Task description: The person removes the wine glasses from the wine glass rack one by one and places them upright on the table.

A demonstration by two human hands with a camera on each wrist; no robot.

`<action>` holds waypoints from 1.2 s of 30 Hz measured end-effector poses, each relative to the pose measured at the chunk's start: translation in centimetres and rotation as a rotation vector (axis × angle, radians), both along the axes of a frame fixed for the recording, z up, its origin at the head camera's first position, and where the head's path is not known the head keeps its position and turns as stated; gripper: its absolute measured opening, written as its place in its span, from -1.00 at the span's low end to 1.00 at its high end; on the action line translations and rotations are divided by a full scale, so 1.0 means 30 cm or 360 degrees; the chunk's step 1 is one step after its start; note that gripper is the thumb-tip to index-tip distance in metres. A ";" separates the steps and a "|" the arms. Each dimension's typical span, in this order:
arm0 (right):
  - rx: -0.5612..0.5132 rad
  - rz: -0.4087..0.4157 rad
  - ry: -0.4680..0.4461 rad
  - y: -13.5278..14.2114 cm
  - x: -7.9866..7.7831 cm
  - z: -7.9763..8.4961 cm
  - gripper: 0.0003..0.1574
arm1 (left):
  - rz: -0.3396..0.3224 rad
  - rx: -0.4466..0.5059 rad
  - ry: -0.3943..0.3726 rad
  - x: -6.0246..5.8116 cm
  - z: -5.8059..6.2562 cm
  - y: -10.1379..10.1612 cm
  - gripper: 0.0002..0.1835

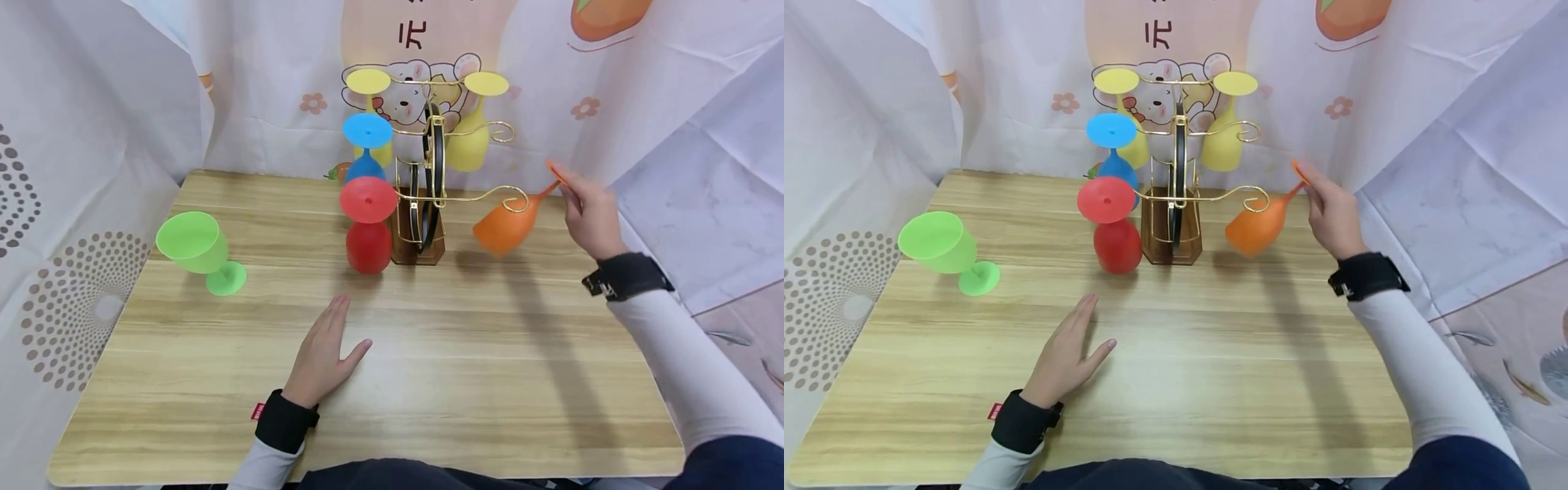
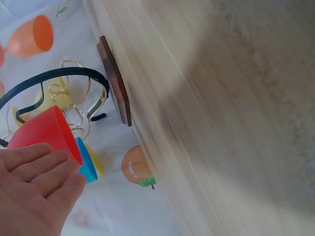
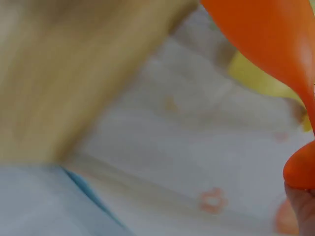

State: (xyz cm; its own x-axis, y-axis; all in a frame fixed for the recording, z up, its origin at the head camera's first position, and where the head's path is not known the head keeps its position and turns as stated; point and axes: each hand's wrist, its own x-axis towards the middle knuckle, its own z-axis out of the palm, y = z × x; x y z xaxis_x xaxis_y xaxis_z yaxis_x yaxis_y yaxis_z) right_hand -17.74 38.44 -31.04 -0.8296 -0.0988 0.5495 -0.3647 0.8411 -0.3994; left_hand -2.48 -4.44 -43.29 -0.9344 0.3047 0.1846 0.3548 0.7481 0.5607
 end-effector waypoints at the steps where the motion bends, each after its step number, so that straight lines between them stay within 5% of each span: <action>1: -0.0035 -0.0074 -0.0030 0.007 0.019 -0.029 -0.43 | -0.0003 -0.0003 0.0003 -0.001 0.001 -0.001 -0.17; 7: -0.0334 -0.0364 -0.0245 -0.035 0.150 -0.202 -0.58 | -0.0032 0.0007 0.0019 -0.006 0.012 -0.002 -0.17; 13: -0.0930 -0.0591 -0.0826 -0.206 0.297 -0.320 -0.49 | -0.0127 0.0082 0.0074 -0.017 0.022 0.018 -0.19; 17: -0.1445 -0.0546 -0.1121 -0.332 0.367 -0.365 -0.38 | -0.0277 0.0178 0.0149 -0.024 0.029 0.040 -0.22; 21: -0.1860 -0.0401 -0.1234 -0.437 0.407 -0.388 -0.36 | -0.0414 0.0243 0.0218 -0.027 0.041 0.066 -0.26; 26: -0.2004 -0.0329 -0.1327 -0.524 0.434 -0.389 -0.37 | -0.0485 0.0221 0.0358 -0.028 0.057 0.085 -0.36; 31: -0.2086 -0.0293 -0.1359 -0.572 0.439 -0.384 -0.37 | -0.0503 0.0092 0.0571 -0.035 0.064 0.087 -0.71; 36: -0.2090 -0.0293 -0.1385 -0.594 0.435 -0.387 -0.38 | -0.0531 0.0048 0.0625 -0.041 0.065 0.080 -0.80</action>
